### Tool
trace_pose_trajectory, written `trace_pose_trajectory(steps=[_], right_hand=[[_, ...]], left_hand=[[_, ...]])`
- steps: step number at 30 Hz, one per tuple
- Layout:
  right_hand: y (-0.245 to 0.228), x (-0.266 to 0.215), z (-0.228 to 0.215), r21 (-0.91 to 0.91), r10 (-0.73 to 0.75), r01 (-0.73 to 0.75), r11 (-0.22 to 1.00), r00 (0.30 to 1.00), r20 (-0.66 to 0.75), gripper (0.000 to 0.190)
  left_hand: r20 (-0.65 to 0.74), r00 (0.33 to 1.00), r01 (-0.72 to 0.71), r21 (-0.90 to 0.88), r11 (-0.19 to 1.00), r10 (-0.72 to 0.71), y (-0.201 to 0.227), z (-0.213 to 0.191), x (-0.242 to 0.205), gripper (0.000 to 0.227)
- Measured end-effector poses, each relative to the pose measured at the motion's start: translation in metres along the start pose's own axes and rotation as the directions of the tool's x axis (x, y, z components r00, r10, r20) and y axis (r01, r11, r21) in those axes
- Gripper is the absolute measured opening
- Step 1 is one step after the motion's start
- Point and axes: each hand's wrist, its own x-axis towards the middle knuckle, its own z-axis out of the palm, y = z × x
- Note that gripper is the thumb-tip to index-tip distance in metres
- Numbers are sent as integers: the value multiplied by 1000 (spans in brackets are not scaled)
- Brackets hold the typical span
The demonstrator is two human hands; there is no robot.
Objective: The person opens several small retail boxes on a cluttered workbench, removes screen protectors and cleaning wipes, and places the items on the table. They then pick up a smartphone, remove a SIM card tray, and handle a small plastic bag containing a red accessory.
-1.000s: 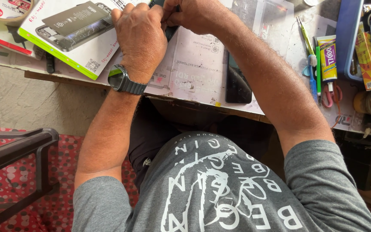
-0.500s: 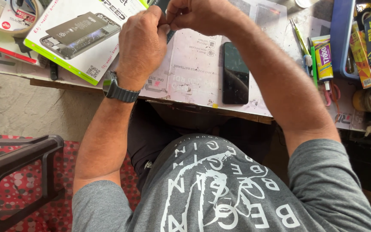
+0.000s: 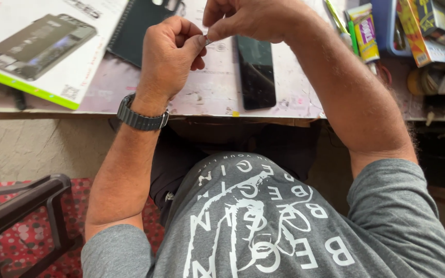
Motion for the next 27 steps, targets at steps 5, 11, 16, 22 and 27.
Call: trace_pose_trajectory(steps=[5, 11, 16, 22, 27], right_hand=[[20, -61, 5, -222, -20, -45, 974, 960, -280, 44], [19, -102, 71, -371, 334, -450, 812, 881, -336, 100], [20, -95, 83, -214, 278, -421, 882, 829, -485, 116], [18, -92, 84, -7, 296, -329, 944, 858, -421, 115], [45, -89, 67, 332, 331, -248, 910, 917, -222, 105]], left_hand=[[10, 1000, 25, -35, 999, -25, -7, 8, -3, 6], [43, 999, 24, -125, 992, -19, -19, 10, -2, 7], [51, 998, -37, -86, 996, 42, -25, 14, -4, 7], [7, 998, -56, -87, 995, 56, -26, 12, -7, 7], [2, 998, -60, -133, 989, 61, -17, 10, -9, 7]])
